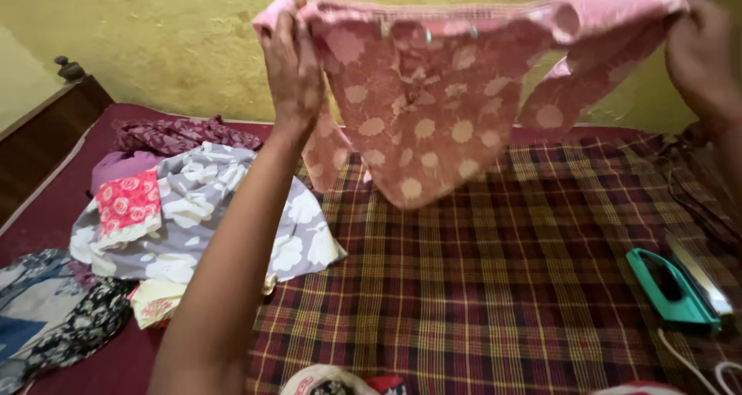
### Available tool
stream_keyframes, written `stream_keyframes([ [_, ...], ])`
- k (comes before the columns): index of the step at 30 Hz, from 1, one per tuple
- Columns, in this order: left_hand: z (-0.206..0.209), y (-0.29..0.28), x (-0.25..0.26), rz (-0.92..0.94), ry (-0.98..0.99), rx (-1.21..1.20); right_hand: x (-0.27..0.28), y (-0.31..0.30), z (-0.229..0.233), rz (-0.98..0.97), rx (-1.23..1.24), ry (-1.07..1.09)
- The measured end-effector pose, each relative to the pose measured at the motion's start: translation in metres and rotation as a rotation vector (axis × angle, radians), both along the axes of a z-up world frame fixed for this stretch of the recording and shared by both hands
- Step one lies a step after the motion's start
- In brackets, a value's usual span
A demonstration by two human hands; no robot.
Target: The person sits cross-legged on a bed and irons a pink floral long-sleeved shirt. They first unfold the garment, spread it flat on the bed, and then use a teal electric iron to smooth the sleeves and body of the shirt.
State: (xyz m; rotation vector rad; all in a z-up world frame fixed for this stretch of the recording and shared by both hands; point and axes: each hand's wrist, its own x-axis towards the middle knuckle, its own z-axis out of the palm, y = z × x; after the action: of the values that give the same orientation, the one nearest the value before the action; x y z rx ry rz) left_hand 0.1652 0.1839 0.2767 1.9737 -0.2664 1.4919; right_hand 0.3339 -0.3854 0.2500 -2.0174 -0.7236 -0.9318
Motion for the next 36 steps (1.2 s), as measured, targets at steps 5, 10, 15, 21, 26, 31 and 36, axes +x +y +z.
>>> stream_keyframes([
  [5, -0.069, -0.004, -0.094, -0.052, 0.187, 0.174, -0.099, -0.025, -0.058, -0.243, -0.357, 0.029],
  [10, -0.215, -0.011, -0.166, -0.042, 0.457, 0.089, -0.178, -0.039, -0.161, -0.307, -0.509, 0.340],
  [15, -0.383, -0.018, -0.181, 0.048, 0.827, 0.176, -0.216, -0.038, -0.294, -0.461, -0.816, 0.657],
  [21, -0.537, -0.040, -0.209, -0.027, 1.509, 0.276, -0.250, -0.032, -0.402, -0.334, -1.086, 0.968],
  [26, -0.560, -0.071, -0.202, 0.082, 1.841, 0.500, -0.263, -0.022, -0.432, -0.357, -1.335, 0.941],
  [31, -0.489, -0.092, -0.213, -0.023, 2.001, 0.696, -0.272, 0.000, -0.418, -0.242, -1.555, 0.941],
  [36, -0.443, -0.080, -0.192, -0.301, 2.108, 0.573, -0.241, 0.016, -0.391, -0.077, -1.443, 1.394],
])
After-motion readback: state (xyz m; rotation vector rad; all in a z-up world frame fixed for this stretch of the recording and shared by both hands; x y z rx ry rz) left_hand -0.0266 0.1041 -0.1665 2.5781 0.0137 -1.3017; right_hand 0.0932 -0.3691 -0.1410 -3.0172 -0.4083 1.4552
